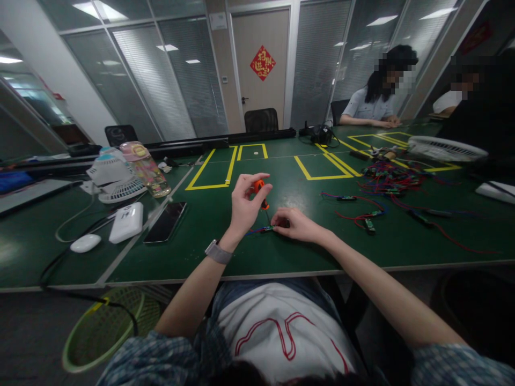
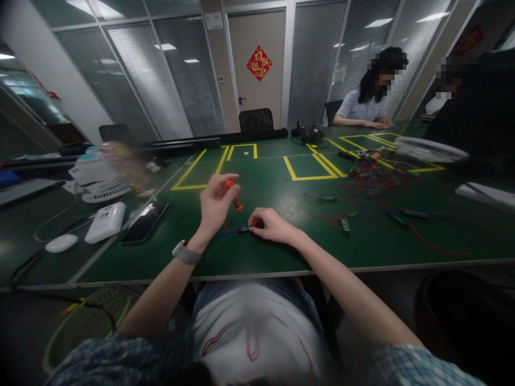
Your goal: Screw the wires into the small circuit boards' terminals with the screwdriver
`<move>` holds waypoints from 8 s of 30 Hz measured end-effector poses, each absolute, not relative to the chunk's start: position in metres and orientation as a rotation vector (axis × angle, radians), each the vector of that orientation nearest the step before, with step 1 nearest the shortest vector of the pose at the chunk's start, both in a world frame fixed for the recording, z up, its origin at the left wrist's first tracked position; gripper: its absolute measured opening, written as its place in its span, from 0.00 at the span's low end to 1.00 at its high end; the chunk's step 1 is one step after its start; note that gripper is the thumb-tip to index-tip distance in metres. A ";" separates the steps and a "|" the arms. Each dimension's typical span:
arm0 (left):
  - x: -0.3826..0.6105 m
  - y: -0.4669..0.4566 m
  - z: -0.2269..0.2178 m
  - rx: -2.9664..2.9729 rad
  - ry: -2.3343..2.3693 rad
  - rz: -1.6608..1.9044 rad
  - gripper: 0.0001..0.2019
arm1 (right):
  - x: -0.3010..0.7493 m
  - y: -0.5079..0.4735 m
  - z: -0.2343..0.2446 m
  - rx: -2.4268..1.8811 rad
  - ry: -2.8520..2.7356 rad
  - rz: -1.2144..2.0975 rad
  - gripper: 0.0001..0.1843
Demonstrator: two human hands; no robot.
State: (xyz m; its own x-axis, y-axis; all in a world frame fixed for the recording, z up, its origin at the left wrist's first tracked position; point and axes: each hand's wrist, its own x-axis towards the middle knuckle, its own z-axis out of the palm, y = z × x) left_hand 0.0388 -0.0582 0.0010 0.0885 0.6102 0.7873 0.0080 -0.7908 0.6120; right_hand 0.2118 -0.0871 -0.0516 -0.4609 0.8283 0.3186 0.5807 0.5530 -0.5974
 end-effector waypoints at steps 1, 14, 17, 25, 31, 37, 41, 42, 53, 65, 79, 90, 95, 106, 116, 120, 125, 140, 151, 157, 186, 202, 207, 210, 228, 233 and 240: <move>0.039 -0.058 0.000 1.912 0.597 1.719 0.09 | 0.212 -0.087 -0.052 -1.123 -2.202 0.549 0.03; 0.039 -0.061 0.001 1.976 0.599 1.832 0.10 | 0.209 -0.089 -0.051 -1.111 -2.197 0.555 0.03; 0.038 -0.060 0.001 1.952 0.563 1.755 0.10 | 0.208 -0.090 -0.051 -1.112 -2.192 0.563 0.03; 0.037 -0.059 -0.003 1.925 0.460 1.635 0.17 | 0.207 -0.090 -0.052 -1.090 -2.182 0.572 0.03; 0.038 -0.064 0.001 1.956 0.442 1.605 0.16 | 0.207 -0.089 -0.052 -1.101 -2.166 0.590 0.03; 0.039 -0.063 -0.001 1.983 0.490 1.674 0.14 | 0.205 -0.088 -0.053 -1.142 -2.147 0.609 0.03; 0.039 -0.062 -0.001 2.017 0.507 1.710 0.12 | 0.205 -0.089 -0.051 -1.161 -2.135 0.623 0.03; 0.039 -0.063 -0.001 2.022 0.500 1.703 0.12 | 0.205 -0.089 -0.051 -1.162 -2.134 0.622 0.03; 0.040 -0.063 -0.001 1.975 0.484 1.644 0.12 | 0.206 -0.089 -0.051 -1.149 -2.148 0.624 0.03; 0.039 -0.059 -0.002 1.990 0.627 1.684 0.12 | 0.206 -0.088 -0.053 -1.137 -2.148 0.632 0.03; 0.040 -0.063 -0.001 1.920 0.544 1.661 0.14 | 0.206 -0.088 -0.053 -1.152 -2.142 0.653 0.03; 0.040 -0.061 0.000 1.980 0.630 1.810 0.08 | 0.207 -0.088 -0.054 -1.143 -2.138 0.645 0.03; 0.040 -0.060 -0.001 1.962 0.655 1.751 0.07 | 0.206 -0.088 -0.053 -1.135 -2.151 0.633 0.03; 0.040 -0.062 -0.002 1.856 0.448 1.518 0.12 | 0.206 -0.088 -0.053 -1.154 -2.143 0.662 0.03; 0.039 -0.064 0.003 1.925 0.607 1.699 0.06 | 0.206 -0.088 -0.053 -1.141 -2.140 0.656 0.03; 0.038 -0.063 0.004 1.874 0.562 1.611 0.10 | 0.206 -0.089 -0.053 -1.147 -2.140 0.655 0.03; 0.039 -0.060 0.003 1.854 0.446 1.526 0.13 | 0.206 -0.089 -0.052 -1.146 -2.156 0.663 0.03; 0.039 -0.061 0.004 1.955 0.596 1.777 0.05 | 0.207 -0.089 -0.051 -1.138 -2.157 0.669 0.03; 0.039 -0.062 0.003 1.902 0.442 1.543 0.15 | 0.207 -0.089 -0.052 -1.134 -2.154 0.653 0.03; 0.041 -0.061 0.003 1.820 0.449 1.571 0.11 | 0.207 -0.088 -0.052 -1.145 -2.156 0.657 0.03; 0.040 -0.062 0.000 1.880 0.501 1.664 0.09 | 0.208 -0.087 -0.055 -1.136 -2.162 0.652 0.03; 0.038 -0.066 0.003 1.830 0.421 1.563 0.14 | 0.207 -0.088 -0.051 -1.185 -2.172 0.611 0.03; 0.040 -0.064 -0.001 1.873 0.515 1.601 0.15 | 0.207 -0.088 -0.051 -1.183 -2.157 0.647 0.03; 0.040 -0.063 -0.001 1.914 0.586 1.673 0.11 | 0.207 -0.088 -0.051 -1.179 -2.158 0.645 0.02; 0.037 -0.062 0.005 1.785 0.530 1.713 0.08 | 0.208 -0.088 -0.053 -1.166 -2.164 0.642 0.02; 0.038 -0.061 0.004 1.843 0.582 1.759 0.04 | 0.208 -0.088 -0.054 -1.157 -2.155 0.644 0.02; 0.037 -0.060 0.002 1.791 0.514 1.655 0.13 | 0.208 -0.088 -0.052 -1.172 -2.149 0.655 0.02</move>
